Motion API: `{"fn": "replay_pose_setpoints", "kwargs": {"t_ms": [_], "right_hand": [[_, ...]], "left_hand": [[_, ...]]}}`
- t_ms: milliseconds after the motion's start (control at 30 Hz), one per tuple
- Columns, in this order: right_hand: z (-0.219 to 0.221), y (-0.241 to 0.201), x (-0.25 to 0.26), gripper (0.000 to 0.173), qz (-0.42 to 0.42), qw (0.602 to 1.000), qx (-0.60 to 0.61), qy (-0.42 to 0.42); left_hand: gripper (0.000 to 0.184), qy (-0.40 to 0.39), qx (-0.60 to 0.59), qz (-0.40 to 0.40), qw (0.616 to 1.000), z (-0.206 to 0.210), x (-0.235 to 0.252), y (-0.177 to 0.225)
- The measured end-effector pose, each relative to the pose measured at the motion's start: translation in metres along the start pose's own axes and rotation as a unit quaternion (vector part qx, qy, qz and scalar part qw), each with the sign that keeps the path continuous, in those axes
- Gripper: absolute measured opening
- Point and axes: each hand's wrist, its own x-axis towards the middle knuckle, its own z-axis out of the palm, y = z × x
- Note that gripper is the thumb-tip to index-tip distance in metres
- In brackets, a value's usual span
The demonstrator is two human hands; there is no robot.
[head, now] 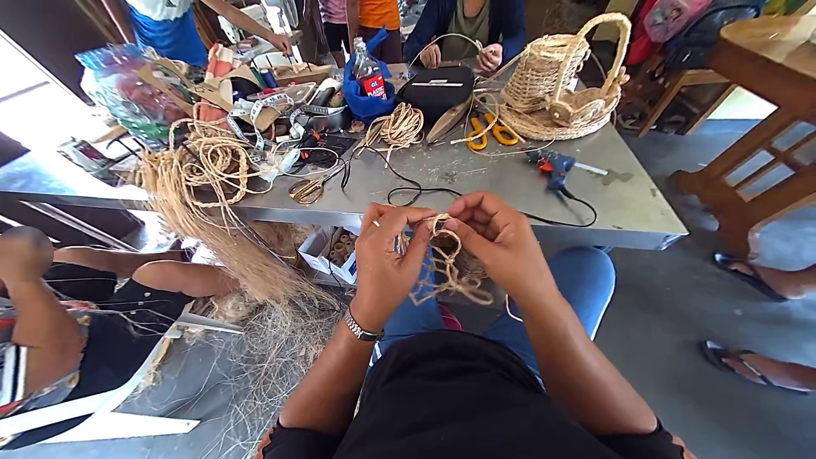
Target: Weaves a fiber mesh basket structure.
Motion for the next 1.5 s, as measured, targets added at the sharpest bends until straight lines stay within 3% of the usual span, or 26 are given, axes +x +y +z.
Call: {"fn": "replay_pose_setpoints", "kwargs": {"t_ms": [100, 267, 433, 533, 1033, 1133, 1233, 1367, 1500], "right_hand": [[-0.002, 0.001, 0.000, 0.010, 0.022, 0.998, 0.051, 0.002], [0.000, -0.001, -0.003, 0.016, -0.009, 0.995, 0.098, -0.016], [-0.006, -0.004, -0.001, 0.036, -0.012, 0.990, 0.125, -0.058], [-0.009, -0.007, 0.002, 0.027, -0.032, 0.992, 0.106, -0.057], [0.001, -0.005, 0.001, 0.030, -0.047, 0.993, 0.101, -0.046], [-0.001, -0.002, 0.003, 0.022, -0.045, 0.990, 0.126, -0.035], [-0.001, -0.007, 0.006, 0.026, -0.039, 0.990, 0.138, 0.002], [0.000, -0.009, 0.008, 0.008, -0.045, 0.990, 0.127, 0.033], [-0.001, -0.006, 0.004, 0.008, -0.030, 0.990, 0.128, 0.041]], "left_hand": [[0.011, 0.011, 0.013, 0.051, 0.999, -0.001, 0.003, 0.003], [0.016, 0.025, -0.011, 0.063, 0.998, 0.005, 0.002, 0.008], [0.004, 0.020, 0.029, 0.118, 0.992, 0.004, 0.005, 0.008], [0.009, 0.014, 0.039, 0.126, 0.991, 0.001, 0.007, 0.008], [0.014, 0.048, 0.056, 0.021, 0.997, 0.001, 0.008, 0.014], [0.017, 0.042, 0.037, 0.048, 0.997, 0.002, 0.006, 0.012], [0.020, 0.030, 0.026, 0.076, 0.996, 0.004, 0.004, 0.013], [0.024, 0.034, 0.040, 0.077, 0.996, 0.005, 0.002, 0.013], [0.027, 0.039, 0.070, 0.074, 0.994, -0.002, 0.007, 0.012]]}}
